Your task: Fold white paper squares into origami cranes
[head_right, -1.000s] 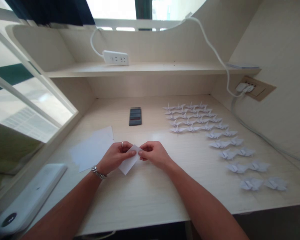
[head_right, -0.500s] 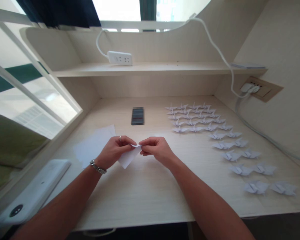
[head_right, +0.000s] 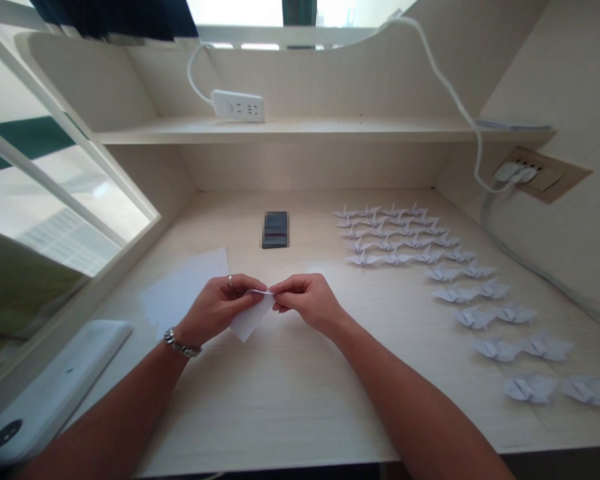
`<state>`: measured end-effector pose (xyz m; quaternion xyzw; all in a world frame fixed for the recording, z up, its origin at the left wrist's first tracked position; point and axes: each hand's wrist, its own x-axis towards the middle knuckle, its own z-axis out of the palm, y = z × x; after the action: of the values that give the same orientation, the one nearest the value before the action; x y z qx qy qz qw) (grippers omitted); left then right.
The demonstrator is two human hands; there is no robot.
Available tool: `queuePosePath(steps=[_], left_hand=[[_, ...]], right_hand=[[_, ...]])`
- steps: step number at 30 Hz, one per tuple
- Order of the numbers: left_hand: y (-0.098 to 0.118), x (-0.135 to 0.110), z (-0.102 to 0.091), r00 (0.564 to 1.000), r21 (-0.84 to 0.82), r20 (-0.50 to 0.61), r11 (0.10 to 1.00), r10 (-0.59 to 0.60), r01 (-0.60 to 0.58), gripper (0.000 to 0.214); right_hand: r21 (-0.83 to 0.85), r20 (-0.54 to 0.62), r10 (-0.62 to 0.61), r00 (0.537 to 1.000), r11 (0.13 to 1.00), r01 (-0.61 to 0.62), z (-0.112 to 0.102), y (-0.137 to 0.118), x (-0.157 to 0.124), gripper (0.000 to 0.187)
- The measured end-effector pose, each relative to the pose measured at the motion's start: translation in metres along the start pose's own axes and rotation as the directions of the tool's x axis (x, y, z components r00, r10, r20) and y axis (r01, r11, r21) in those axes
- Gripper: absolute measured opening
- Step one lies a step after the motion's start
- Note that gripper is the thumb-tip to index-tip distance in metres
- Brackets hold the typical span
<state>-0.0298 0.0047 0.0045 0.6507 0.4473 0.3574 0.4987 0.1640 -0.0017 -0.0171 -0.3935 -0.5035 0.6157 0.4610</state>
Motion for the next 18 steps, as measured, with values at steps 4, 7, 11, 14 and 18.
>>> queuePosePath(steps=[4, 7, 11, 14, 18], left_hand=[[0.0009, -0.0026, 0.0007, 0.999, 0.026, 0.022, 0.999, 0.025, -0.025, 0.022], [0.0035, -0.0051, 0.0012, 0.999, 0.049, 0.018, 0.998, 0.048, -0.049, 0.02], [0.0066, -0.0066, 0.0015, 0.998, 0.085, -0.01, 0.994, 0.068, -0.067, 0.018], [0.007, -0.0062, 0.0013, 0.998, 0.094, -0.01, 0.994, 0.058, -0.057, 0.02], [0.0059, -0.0062, 0.0034, 0.998, 0.145, 0.024, 0.987, 0.065, -0.068, 0.019]], right_hand=[[0.026, 0.011, 0.003, 1.0, 1.0, -0.003, -0.0029, -0.0006, -0.0043, 0.019], [0.055, 0.038, 0.011, 0.999, 0.998, -0.013, -0.004, 0.0005, -0.0062, 0.021], [0.148, 0.022, 0.062, 0.998, 0.987, -0.065, -0.0045, 0.0001, -0.0074, 0.023], [0.214, 0.059, 0.115, 0.992, 0.969, -0.126, -0.0057, -0.0031, -0.0083, 0.027], [0.21, 0.088, 0.162, 0.983, 0.962, -0.177, -0.0061, -0.0045, -0.0087, 0.026]])
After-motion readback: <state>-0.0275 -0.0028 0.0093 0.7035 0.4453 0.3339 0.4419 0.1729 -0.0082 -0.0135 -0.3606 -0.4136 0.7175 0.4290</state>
